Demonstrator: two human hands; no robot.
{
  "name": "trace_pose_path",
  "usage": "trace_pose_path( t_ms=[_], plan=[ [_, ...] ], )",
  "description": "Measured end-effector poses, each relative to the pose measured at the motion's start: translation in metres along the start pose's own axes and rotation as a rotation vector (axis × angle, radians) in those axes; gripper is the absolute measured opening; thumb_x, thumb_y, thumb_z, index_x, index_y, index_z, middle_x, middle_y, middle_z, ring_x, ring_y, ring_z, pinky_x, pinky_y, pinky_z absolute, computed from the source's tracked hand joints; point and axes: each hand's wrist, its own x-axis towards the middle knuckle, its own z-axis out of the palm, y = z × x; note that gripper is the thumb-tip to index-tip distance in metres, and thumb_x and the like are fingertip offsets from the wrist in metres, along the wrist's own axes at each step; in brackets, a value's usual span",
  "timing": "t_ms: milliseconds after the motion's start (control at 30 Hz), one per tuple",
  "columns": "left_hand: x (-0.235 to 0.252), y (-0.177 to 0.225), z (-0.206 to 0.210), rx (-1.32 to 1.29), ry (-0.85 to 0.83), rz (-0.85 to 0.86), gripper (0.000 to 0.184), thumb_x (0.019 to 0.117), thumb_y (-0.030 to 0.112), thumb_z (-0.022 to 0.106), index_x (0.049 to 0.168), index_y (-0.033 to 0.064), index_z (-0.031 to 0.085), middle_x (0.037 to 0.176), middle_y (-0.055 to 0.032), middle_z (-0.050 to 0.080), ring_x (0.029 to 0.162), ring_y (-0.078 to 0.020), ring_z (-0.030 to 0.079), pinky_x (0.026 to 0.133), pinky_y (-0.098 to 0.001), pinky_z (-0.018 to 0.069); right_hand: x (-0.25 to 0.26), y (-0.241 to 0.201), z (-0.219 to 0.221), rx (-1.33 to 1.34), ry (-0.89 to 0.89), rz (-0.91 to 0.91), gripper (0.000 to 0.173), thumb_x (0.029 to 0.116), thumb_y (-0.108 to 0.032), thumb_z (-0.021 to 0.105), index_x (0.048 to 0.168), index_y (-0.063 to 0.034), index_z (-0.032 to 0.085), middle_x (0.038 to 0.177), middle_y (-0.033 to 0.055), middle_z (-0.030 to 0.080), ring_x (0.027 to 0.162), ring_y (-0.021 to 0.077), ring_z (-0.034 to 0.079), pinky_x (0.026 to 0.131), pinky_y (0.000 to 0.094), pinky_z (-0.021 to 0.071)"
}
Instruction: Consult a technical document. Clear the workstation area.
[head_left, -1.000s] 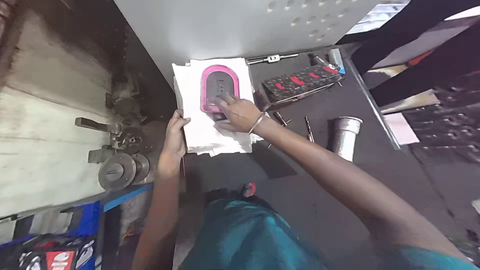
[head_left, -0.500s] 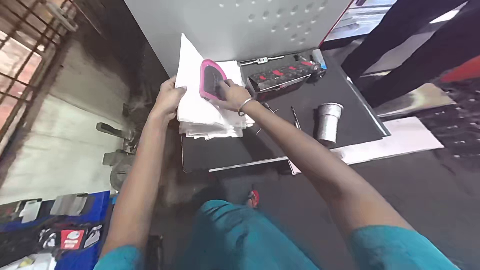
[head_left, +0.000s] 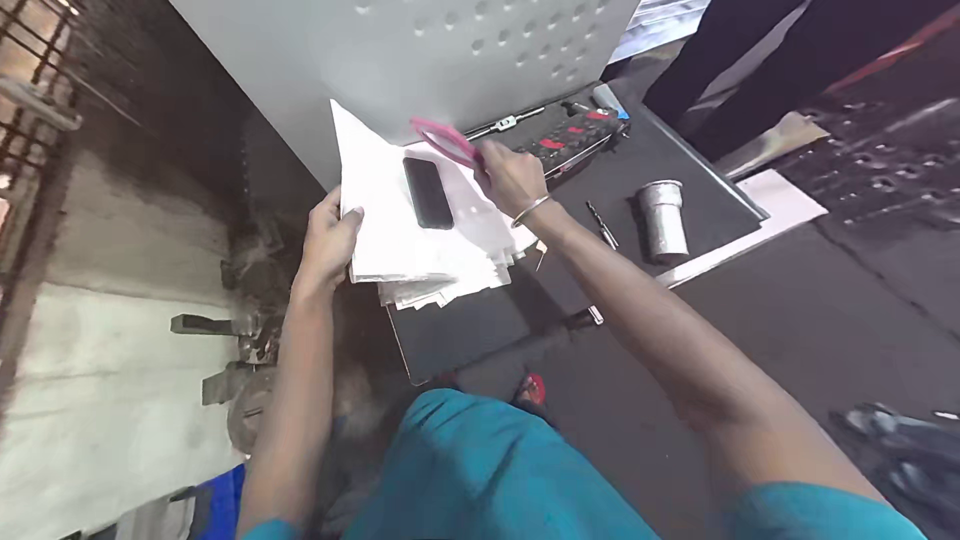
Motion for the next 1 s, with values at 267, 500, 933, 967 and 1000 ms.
trace_pose_path(
  t_ms=[267, 500, 933, 967, 1000],
  plan=[
    [0.002, 0.015, -0.002, 0.122, -0.050, 0.118, 0.034, 0.1066, 0.007, 0.046, 0.137, 0.0154, 0.060, 0.103, -0.0074, 0.073, 0.074, -0.0136, 0.071, 0.063, -0.0327, 0.0604, -0.010, -0.012, 0.018, -0.035, -0.331, 0.000, 0.031, 0.0948, -0.017, 0.066, 0.124, -0.0049, 0.066, 0.133, 0.0202, 0.063, 0.122, 0.0439, 0.060, 0.085, 0.0601, 0.0558],
    [0.010, 0.011, -0.007, 0.120, -0.048, 0.089, 0.032, 0.1062, 0.004, 0.048, 0.134, 0.0115, 0.062, 0.107, -0.0066, 0.073, 0.082, -0.0118, 0.072, 0.071, -0.0323, 0.0621, -0.024, -0.057, 0.055, 0.206, -0.444, -0.143, 0.046, 0.0951, -0.049, 0.064, 0.140, -0.0379, 0.060, 0.160, 0.0147, 0.039, 0.143, 0.0421, 0.040, 0.101, 0.0641, 0.0449],
    [-0.046, 0.050, -0.077, -0.108, 0.104, 0.481, 0.032, 0.0929, 0.000, 0.053, 0.119, 0.0156, 0.061, 0.099, 0.0141, 0.075, 0.088, 0.0010, 0.071, 0.080, -0.0184, 0.0606, -0.038, -0.050, 0.026, 0.763, -0.314, 0.128, 0.031, 0.1036, -0.027, 0.054, 0.118, -0.0084, 0.074, 0.134, 0.0115, 0.062, 0.127, 0.0249, 0.057, 0.106, 0.0492, 0.0474],
    [-0.047, 0.046, -0.075, -0.146, 0.077, 0.505, 0.031, 0.0941, 0.001, 0.055, 0.119, 0.0165, 0.063, 0.100, 0.0134, 0.076, 0.090, 0.0003, 0.072, 0.081, -0.0188, 0.0605, -0.047, -0.053, 0.014, 1.006, -0.256, 0.241, 0.036, 0.1066, -0.027, 0.046, 0.117, -0.0034, 0.071, 0.121, 0.0105, 0.067, 0.112, 0.0195, 0.063, 0.098, 0.0430, 0.0521],
    [-0.047, 0.041, -0.071, -0.179, 0.051, 0.512, 0.029, 0.0950, 0.003, 0.058, 0.119, 0.0164, 0.065, 0.102, 0.0122, 0.076, 0.091, -0.0007, 0.072, 0.082, -0.0194, 0.0607, -0.057, -0.054, 0.004, 1.225, -0.185, 0.343, 0.045, 0.1088, -0.034, 0.038, 0.122, -0.0013, 0.067, 0.114, 0.0094, 0.070, 0.105, 0.0157, 0.068, 0.093, 0.0384, 0.0564]
  ],
)
